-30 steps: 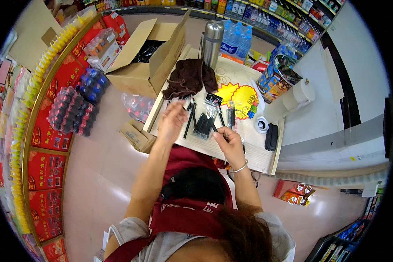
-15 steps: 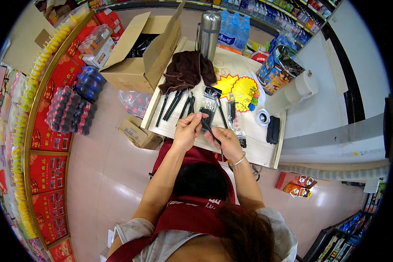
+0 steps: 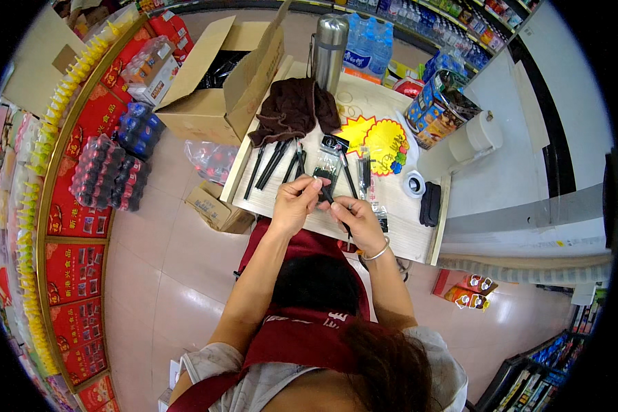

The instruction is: The person assembles small black tripod legs by hand, repeatedly picking up individual legs, connecting them, and placing the assembled units into a cardboard box. The process is continuous and repetitive throughout the clip.

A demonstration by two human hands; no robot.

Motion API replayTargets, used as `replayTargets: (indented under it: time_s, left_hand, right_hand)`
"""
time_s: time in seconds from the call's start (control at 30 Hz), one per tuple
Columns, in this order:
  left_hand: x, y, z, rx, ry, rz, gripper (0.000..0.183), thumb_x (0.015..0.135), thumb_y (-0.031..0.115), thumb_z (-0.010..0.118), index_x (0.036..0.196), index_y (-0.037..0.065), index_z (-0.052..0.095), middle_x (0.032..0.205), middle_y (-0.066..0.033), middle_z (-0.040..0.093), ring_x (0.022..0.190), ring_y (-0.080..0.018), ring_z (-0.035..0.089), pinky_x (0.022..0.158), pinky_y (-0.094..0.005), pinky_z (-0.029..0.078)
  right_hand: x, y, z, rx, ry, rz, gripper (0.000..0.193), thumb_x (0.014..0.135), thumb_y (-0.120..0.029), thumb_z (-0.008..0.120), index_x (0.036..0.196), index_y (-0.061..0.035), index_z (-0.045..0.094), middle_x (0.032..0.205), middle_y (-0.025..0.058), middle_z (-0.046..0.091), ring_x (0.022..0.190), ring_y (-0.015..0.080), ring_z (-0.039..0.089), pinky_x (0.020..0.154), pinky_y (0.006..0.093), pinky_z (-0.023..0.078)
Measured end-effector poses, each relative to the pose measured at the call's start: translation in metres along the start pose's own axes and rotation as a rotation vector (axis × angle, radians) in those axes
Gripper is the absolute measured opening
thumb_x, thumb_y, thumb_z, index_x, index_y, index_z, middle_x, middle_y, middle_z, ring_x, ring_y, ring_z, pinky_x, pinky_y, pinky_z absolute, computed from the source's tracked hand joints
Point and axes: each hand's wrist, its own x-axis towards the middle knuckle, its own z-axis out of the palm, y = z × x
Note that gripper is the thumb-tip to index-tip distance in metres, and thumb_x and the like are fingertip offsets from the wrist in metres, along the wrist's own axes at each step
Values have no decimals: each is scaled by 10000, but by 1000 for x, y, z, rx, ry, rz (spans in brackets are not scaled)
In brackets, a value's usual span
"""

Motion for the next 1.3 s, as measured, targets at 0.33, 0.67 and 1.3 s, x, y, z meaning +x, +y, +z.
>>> replayTargets:
  time_s: [0.33, 0.67, 1.3]
  left_hand:
    - [-6, -11, 7, 0, 175, 87, 219, 893, 180, 574, 884, -24, 651, 746, 21, 478, 515, -22, 355, 429, -182, 237]
    - [-13, 7, 19, 64, 61, 82, 202, 885, 169, 587, 933, -10, 666, 794, 21, 506, 569, -6, 432, 449, -157, 267]
    - [-16, 18, 20, 156, 127, 78, 205, 857, 143, 616, 1006, 11, 664, 877, -51, 660, 662, -23, 519, 506, -149, 349]
  right_hand:
    - [1, 4, 20, -729, 298, -564, 129, 753, -57, 657, 835, 39, 629, 653, 118, 549, 563, 219, 538, 512, 296, 404]
    - [-4, 1, 10, -428, 151, -337, 162, 789, -113, 659, 892, 8, 626, 745, 66, 617, 619, 86, 524, 548, 243, 411]
    - [9, 1, 6, -462, 408, -401, 153, 707, -73, 721, 796, 7, 626, 692, 51, 570, 544, 88, 487, 495, 227, 377]
